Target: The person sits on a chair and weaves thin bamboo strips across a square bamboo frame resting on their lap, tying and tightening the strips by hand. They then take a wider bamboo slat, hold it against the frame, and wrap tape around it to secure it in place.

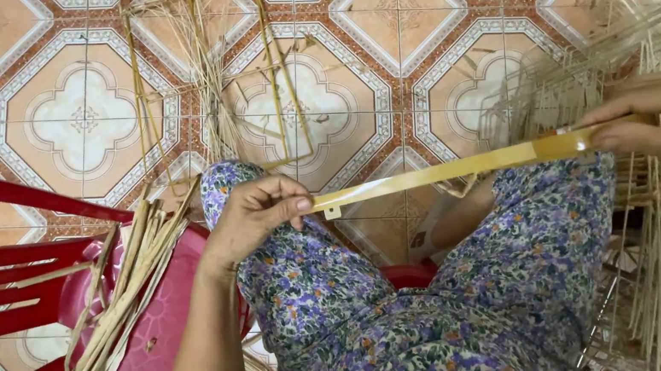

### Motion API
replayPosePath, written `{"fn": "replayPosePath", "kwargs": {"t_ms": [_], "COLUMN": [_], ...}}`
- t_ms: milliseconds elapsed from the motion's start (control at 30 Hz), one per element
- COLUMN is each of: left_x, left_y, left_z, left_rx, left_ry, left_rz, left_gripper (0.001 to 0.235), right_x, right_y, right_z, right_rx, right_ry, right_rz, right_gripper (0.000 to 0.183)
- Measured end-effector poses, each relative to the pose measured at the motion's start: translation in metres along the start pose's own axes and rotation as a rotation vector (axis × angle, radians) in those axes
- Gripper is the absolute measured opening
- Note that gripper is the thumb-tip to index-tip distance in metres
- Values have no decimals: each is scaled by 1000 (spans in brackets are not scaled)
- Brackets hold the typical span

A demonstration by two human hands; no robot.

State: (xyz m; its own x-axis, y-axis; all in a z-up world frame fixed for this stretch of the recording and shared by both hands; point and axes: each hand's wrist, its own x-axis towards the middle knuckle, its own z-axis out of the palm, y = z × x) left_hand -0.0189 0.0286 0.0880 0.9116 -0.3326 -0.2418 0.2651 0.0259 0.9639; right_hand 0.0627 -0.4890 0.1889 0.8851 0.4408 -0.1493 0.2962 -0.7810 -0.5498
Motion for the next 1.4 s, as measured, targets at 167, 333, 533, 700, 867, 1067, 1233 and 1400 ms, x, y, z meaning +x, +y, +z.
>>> {"fn": "replayPosePath", "kwargs": {"t_ms": [167, 333, 533, 700, 867, 1067, 1233, 1400], "left_x": [3, 1, 0, -1, -1, -3, -7, -9], "left_y": [1, -2, 3, -1, 0, 0, 3, 3], "left_z": [2, 2, 6, 3, 4, 4, 7, 12], "left_rx": [-12, 21, 30, 31, 12, 36, -14, 64], "left_ry": [-6, 50, 73, 57, 68, 82, 72, 111], "left_rz": [-3, -10, -16, -11, -30, -12, -15, 63], "left_gripper": [16, 18, 18, 17, 16, 17, 17, 11], "right_x": [11, 4, -2, 0, -3, 5, 4, 2], "right_y": [-28, -25, -12, -29, -48, -68, -72, -70], "right_z": [10, 17, 20, 12, 11, 12, 19, 22], "right_rx": [-292, -215, -308, -424, -493, -748, -767, -806], "right_ry": [-21, 61, 61, 53, 83, 118, 169, 193], "right_rz": [48, -99, -156, -140, -193, -328, -380, -408], "right_gripper": [27, 26, 24, 19, 23, 21, 19, 24]}}
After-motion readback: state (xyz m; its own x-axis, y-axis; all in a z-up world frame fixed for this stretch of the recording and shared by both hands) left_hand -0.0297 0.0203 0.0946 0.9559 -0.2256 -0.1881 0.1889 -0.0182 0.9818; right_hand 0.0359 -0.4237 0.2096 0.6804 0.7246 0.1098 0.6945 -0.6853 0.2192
